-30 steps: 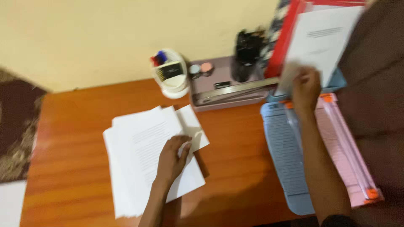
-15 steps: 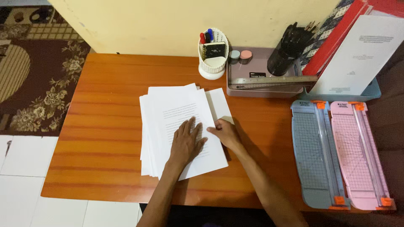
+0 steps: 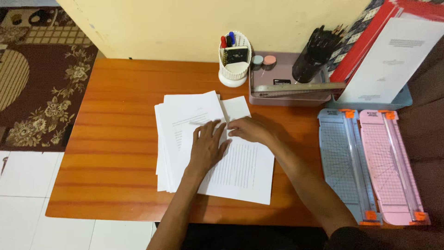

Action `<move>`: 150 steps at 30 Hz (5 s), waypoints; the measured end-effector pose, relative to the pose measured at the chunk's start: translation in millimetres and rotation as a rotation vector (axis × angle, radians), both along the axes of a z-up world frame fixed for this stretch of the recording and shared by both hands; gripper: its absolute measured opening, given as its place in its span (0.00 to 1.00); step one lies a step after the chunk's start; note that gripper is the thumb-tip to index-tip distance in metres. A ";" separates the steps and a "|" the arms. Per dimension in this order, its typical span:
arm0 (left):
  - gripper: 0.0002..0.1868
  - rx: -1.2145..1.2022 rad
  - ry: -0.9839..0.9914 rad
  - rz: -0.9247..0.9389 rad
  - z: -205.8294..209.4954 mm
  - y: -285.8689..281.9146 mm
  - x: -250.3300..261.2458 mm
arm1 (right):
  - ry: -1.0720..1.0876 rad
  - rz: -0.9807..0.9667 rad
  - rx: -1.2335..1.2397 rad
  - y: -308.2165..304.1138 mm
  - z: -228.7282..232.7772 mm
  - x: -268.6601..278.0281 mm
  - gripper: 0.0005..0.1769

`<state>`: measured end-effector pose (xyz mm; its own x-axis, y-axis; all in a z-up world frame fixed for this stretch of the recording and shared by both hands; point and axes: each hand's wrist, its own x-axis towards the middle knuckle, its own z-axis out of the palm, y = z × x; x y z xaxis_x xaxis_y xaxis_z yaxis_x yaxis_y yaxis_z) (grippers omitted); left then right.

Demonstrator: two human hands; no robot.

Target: The person moves a notebook, a pencil holder, and a small black book by hand, then handles several sheets of paper one by one before placing them into a red folder on a desk.

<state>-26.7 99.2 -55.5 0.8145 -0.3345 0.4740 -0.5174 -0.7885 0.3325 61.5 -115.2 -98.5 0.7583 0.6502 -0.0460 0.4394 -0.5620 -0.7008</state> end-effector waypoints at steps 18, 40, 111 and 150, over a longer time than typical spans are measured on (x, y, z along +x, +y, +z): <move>0.15 -0.265 0.612 0.350 18.0 54.2 20.9 | 0.138 -0.771 0.223 -63.5 9.9 -58.4 0.35; 0.17 -0.808 0.659 0.295 36.5 27.2 11.1 | 0.471 -0.733 0.721 -69.7 -4.0 -74.3 0.21; 0.19 -0.125 0.233 0.081 5.2 -11.2 5.9 | -0.616 -0.920 0.401 -223.6 27.7 -1.8 0.12; 0.30 -0.051 0.121 0.043 -3.3 14.5 -3.6 | -0.168 -0.399 -0.022 4.5 26.5 -57.7 0.09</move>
<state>-30.3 113.7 -58.8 0.8797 -0.2763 0.3871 -0.4374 -0.7894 0.4307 3.9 -110.7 -72.1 0.9481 0.3053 0.0891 0.2920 -0.7246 -0.6243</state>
